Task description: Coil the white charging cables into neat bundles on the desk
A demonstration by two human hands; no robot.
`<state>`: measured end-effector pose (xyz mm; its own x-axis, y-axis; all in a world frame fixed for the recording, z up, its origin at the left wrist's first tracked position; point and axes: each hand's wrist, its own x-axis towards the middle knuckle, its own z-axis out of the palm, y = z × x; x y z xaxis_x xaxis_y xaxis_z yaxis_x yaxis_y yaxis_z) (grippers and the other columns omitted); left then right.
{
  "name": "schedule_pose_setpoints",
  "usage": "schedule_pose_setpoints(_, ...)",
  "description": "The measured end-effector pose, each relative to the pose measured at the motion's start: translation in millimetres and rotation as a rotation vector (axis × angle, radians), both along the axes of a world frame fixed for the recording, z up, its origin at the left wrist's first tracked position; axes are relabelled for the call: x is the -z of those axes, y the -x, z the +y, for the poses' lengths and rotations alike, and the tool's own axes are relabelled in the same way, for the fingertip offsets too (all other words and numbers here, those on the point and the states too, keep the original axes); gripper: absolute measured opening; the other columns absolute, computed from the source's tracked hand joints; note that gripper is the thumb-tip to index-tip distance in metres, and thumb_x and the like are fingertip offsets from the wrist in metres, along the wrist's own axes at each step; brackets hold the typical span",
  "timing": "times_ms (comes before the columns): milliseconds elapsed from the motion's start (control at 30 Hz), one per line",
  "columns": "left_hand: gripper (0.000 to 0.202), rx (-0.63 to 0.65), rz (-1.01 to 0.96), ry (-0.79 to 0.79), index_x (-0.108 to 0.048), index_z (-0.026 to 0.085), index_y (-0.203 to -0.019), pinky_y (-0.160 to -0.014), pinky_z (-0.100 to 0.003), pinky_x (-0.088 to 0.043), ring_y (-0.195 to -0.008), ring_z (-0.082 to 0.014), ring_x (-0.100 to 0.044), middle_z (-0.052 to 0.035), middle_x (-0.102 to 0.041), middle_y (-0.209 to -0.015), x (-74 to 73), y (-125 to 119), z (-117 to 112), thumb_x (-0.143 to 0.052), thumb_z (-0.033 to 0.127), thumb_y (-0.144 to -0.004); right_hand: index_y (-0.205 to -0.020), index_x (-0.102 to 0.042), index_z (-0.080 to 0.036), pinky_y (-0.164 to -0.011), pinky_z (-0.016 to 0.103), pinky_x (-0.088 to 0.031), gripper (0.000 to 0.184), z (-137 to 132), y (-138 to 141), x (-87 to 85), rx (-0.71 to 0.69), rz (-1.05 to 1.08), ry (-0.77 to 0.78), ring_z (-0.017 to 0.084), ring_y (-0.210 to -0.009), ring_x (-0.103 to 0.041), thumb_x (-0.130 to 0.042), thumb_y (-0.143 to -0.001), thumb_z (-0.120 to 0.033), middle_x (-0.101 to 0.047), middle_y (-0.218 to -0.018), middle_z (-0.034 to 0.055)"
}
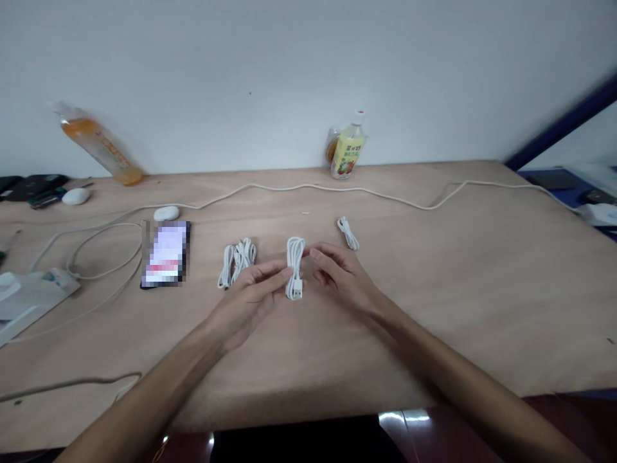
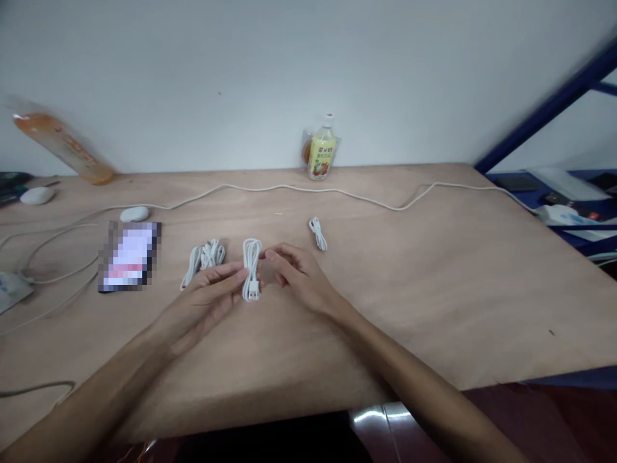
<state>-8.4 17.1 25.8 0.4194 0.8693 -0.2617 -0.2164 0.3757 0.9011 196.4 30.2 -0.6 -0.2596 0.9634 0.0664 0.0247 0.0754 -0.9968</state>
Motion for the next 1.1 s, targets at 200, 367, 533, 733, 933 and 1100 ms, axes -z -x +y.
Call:
schedule_pose_setpoints(200,0.027,0.077,-0.124,0.151,-0.087,0.015,-0.102,-0.102,-0.041,-0.06,-0.096,-0.0243,-0.08,-0.0116,-0.085,-0.107,17.9,-9.4,-5.7,-0.092,0.037,-0.088,-0.087,-0.076,-0.021,-0.054,0.025,-0.038,0.047,-3.7,5.1,14.5,-0.085,0.248,0.206,0.011,-0.058,-0.042,-0.08,-0.089,-0.068,-0.054,-0.068,-0.0044)
schedule_pose_setpoints(367,0.03,0.048,-0.13,0.192,-0.088,0.015,-0.099,-0.096,-0.034,-0.061,-0.09,-0.0207,-0.081,-0.0096,-0.086,-0.101,21.7,-6.8,-5.7,-0.097,0.039,-0.083,-0.09,-0.079,-0.02,-0.056,0.026,-0.038,0.046,-4.2,6.2,21.3,-0.026,0.231,0.214,0.012,-0.061,-0.045,-0.083,-0.087,-0.065,-0.057,-0.07,-0.0031)
schedule_pose_setpoints(533,0.035,0.03,-0.137,0.212,-0.086,0.016,-0.105,-0.087,-0.033,-0.063,-0.087,-0.0201,-0.08,-0.0072,-0.084,-0.09,21.2,-7.2,-6.1,-0.1,0.037,-0.08,-0.088,-0.075,-0.022,-0.056,0.027,-0.037,0.043,-4.6,6.9,17.9,0.054,0.23,0.202,0.013,-0.063,-0.048,-0.086,-0.083,-0.063,-0.061,-0.075,-0.0019)
schedule_pose_setpoints(733,0.031,0.056,-0.039,0.089,-0.084,0.017,-0.105,-0.089,-0.037,-0.063,-0.093,-0.0234,-0.079,-0.0088,-0.085,-0.096,25.5,-9.0,-6.3,-0.09,0.041,-0.087,-0.086,-0.068,-0.022,-0.044,0.025,-0.025,0.048,-7.2,7.3,14.8,0.029,0.231,0.218,0.008,-0.049,-0.032,-0.085,-0.084,-0.067,-0.053,-0.066,-0.0064)
schedule_pose_setpoints(933,0.031,-0.284,0.649,-0.471,-0.081,0.02,-0.106,-0.089,-0.04,-0.059,-0.095,-0.0258,-0.076,-0.0089,-0.084,-0.102,8.8,13.9,11.8,-0.068,0.046,-0.097,-0.091,-0.072,-0.02,-0.043,0.025,-0.02,0.053,-6.3,6.7,14.8,0.059,0.258,0.219,0.007,-0.048,-0.032,-0.086,-0.082,-0.07,-0.048,-0.061,-0.0081)
schedule_pose_setpoints(1100,0.024,-0.641,1.241,-0.567,-0.077,0.018,-0.109,-0.091,-0.041,-0.06,-0.091,-0.0254,-0.076,-0.0072,-0.083,-0.099,-33.3,61.0,57.7,-0.062,0.031,-0.095,-0.092,-0.075,-0.02,-0.043,0.025,-0.018,0.054,-6.0,7.7,12.2,0.055,0.281,0.23,0.007,-0.046,-0.029,-0.088,-0.081,-0.071,-0.045,-0.059,-0.0093)
